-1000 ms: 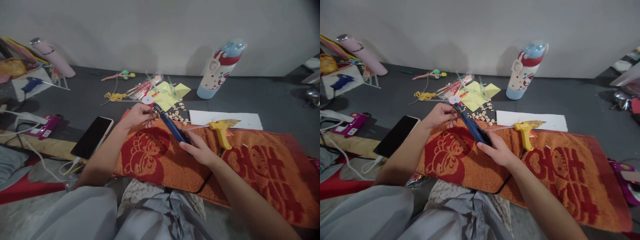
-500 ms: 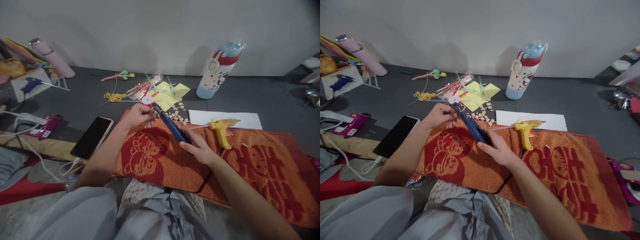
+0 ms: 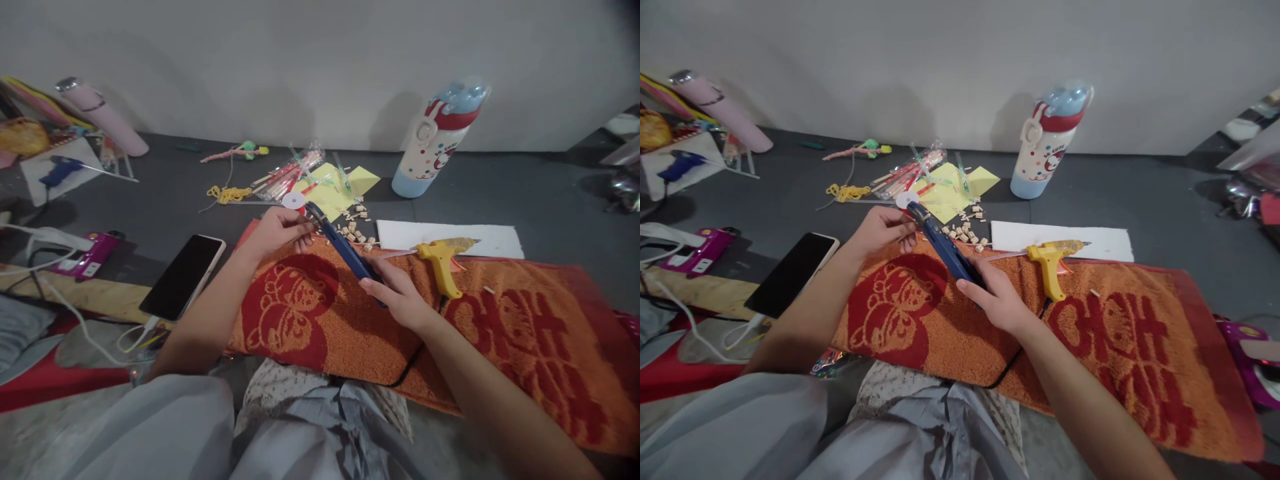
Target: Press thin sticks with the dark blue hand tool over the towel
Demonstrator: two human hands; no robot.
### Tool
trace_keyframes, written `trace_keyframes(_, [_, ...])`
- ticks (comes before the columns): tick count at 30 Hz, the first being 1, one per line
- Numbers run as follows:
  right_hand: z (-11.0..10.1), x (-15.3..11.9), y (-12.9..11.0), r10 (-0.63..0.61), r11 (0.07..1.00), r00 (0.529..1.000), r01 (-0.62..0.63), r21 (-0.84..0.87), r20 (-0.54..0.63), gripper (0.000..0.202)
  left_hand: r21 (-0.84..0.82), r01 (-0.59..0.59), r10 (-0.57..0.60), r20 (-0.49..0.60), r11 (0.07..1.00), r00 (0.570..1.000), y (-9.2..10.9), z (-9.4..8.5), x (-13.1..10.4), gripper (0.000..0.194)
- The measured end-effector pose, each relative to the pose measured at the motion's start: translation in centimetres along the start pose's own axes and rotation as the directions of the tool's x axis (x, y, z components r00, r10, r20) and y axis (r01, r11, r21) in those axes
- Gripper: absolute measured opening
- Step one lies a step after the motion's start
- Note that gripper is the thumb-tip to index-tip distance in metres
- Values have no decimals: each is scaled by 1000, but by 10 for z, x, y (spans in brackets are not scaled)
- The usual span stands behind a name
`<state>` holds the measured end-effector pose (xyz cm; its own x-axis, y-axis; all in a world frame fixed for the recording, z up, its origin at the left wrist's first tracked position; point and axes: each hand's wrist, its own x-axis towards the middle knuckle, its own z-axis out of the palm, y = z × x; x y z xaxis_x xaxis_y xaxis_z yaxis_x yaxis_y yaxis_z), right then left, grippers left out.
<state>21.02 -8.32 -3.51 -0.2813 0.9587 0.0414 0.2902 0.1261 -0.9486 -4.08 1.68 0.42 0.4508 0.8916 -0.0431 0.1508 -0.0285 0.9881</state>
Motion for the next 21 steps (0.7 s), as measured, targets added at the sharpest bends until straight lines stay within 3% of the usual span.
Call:
trace_keyframes(3, [2, 0, -5, 20, 994, 1000, -19, 106, -10, 54, -116, 47, -57, -87, 992, 995, -2, 0, 4, 52])
trace_keyframes(6, [2, 1, -11, 8, 976, 1000, -3, 217, -22, 50, -293, 141, -192, -152, 946, 970, -2, 2, 8, 51])
trace_keyframes(10, [2, 2, -16, -24, 958, 998, 38, 285, -51, 46, -386, 217, -271, -93, 897, 958, -3, 9, 9, 38])
trace_keyframes(13, [5, 2, -16, -27, 948, 998, 44, 316, -60, 49, -346, 262, -245, 93, 901, 965, -2, 23, 4, 30])
trace_keyframes(17, [11, 3, -14, -39, 958, 997, 54, 282, -60, 55, -280, 198, -97, 338, 939, 936, -2, 49, -6, 49])
trace_keyframes(19, [14, 3, -12, -59, 971, 996, 73, 226, -71, 56, -288, 107, -7, 328, 952, 945, -3, 62, -10, 61])
trace_keyframes(21, [17, 4, -9, -88, 981, 993, 101, 166, -82, 53, -312, 72, 12, 257, 947, 966, -6, 73, -12, 70])
